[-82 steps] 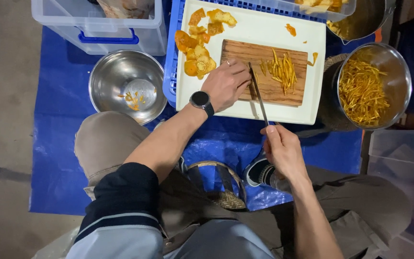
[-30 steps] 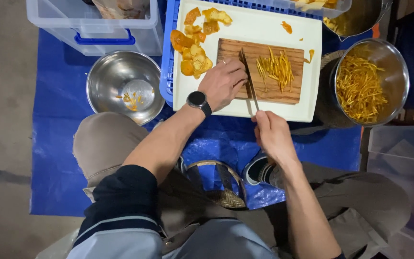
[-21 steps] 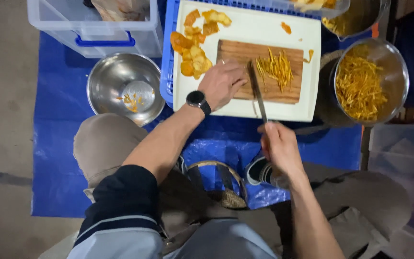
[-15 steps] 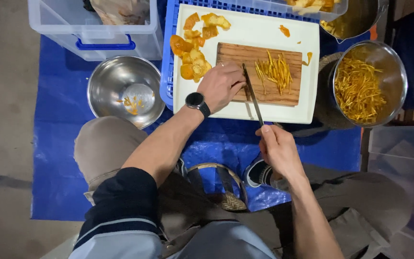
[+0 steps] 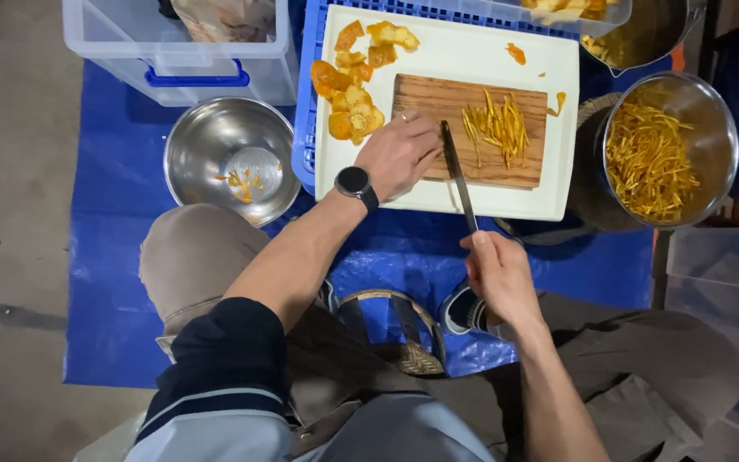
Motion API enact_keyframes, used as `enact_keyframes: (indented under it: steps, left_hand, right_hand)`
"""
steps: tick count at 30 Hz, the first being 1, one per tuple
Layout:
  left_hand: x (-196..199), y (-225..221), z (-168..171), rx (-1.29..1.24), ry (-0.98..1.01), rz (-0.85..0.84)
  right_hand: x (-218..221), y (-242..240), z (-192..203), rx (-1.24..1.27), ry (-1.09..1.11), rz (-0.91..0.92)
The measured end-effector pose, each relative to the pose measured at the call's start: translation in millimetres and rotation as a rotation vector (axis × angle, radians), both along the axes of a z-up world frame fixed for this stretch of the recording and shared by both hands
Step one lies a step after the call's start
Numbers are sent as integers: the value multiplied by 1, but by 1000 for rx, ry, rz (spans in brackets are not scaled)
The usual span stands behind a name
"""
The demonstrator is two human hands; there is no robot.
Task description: Slicing orange peels into thin julienne strips on a wooden cutting board using a knife.
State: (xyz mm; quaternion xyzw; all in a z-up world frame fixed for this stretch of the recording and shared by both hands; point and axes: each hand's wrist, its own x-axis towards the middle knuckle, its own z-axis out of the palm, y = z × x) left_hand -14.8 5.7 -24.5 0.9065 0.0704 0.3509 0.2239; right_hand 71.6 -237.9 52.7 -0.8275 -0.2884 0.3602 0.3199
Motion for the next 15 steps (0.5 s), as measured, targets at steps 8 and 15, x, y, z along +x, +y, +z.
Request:
enact_keyframes:
  steps: [8, 15]
  left_hand:
    - [2, 0, -3, -78, 30, -6]
    - [2, 1, -5, -90, 37, -7]
  right_hand:
    - [1, 16, 13, 46, -21, 15]
    - [-5, 11, 27, -69, -72, 99]
